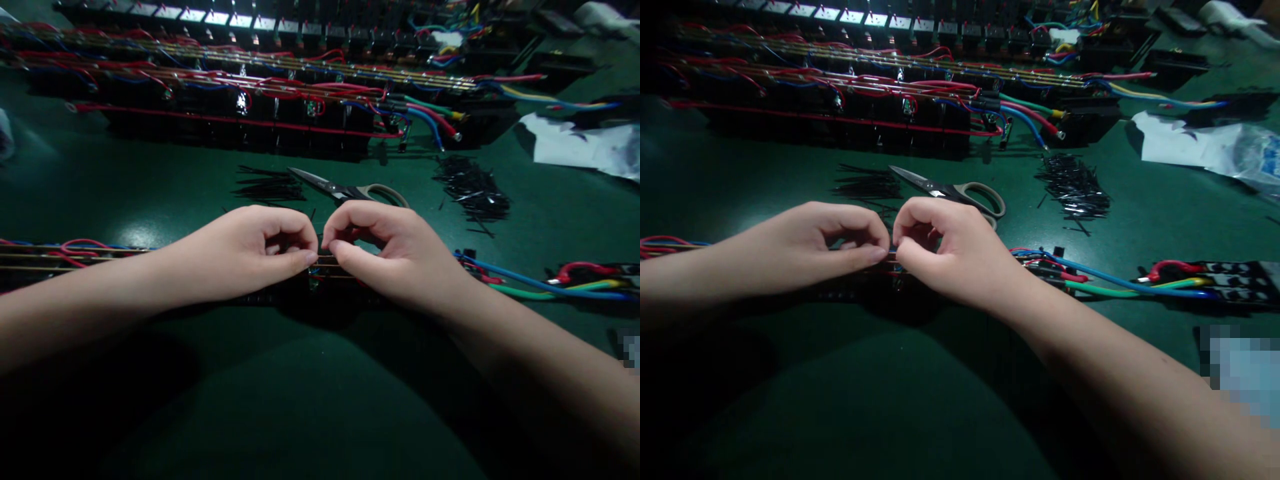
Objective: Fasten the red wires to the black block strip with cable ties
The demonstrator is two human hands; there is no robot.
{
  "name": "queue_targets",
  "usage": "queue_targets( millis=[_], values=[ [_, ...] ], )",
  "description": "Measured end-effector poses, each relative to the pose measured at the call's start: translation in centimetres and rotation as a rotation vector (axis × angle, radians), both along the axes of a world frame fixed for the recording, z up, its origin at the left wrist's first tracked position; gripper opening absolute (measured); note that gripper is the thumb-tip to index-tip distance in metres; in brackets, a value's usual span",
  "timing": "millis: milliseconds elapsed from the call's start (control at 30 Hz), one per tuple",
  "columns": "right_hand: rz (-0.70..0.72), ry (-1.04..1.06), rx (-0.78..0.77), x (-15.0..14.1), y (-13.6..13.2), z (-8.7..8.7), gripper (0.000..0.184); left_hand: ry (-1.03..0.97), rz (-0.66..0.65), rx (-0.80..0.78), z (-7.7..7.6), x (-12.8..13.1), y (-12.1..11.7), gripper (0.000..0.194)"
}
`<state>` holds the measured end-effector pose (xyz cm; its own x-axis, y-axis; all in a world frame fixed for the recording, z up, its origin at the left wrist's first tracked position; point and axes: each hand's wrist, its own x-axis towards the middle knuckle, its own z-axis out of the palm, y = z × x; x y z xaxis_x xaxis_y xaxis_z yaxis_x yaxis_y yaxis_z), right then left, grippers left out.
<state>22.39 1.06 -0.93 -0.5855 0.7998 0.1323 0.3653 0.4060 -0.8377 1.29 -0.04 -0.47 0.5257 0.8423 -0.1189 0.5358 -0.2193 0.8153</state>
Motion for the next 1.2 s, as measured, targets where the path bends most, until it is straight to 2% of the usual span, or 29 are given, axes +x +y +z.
queue_targets(
  millis=[233, 367, 500, 667, 800, 900, 1067, 1200],
  values=[
    [0.075, -0.009, -0.029, 0.1, -0.1, 0.0, 0.010, 0.004, -0.011, 0.013, 0.0, -0.1, 0.0, 0.016],
    [0.105, -0.006, -0.015, 0.1, -0.1, -0.1, 0.013, 0.011, -0.026, 0.076, -0.2, -0.2, -0.1, 0.015],
    [0.133, -0.005, 0.010, 0.1, 0.0, -0.2, 0.017, 0.041, -0.125, 0.264, -0.4, -0.3, -0.7, 0.010],
    [0.148, -0.005, 0.017, 0.0, 0.3, -0.5, 0.012, 0.083, -0.300, 0.562, -0.9, -0.4, -1.3, 0.006],
    [0.145, 0.004, 0.010, 0.2, 0.4, -0.6, 0.014, 0.195, -0.362, 0.771, -1.3, -0.4, -1.5, 0.021],
    [0.105, 0.021, -0.030, 0.2, 0.3, -0.5, 0.015, 0.242, -0.422, 0.895, -1.4, -0.5, -1.6, 0.023],
    [-0.027, 0.093, -0.148, 0.0, 0.1, -0.2, 0.014, 0.270, -0.431, 1.025, -1.5, -0.5, -1.6, 0.024],
    [-0.079, 0.166, -0.192, -0.1, 0.1, -0.3, 0.015, 0.262, -0.402, 1.024, -1.6, -0.5, -1.5, 0.016]
  ],
)
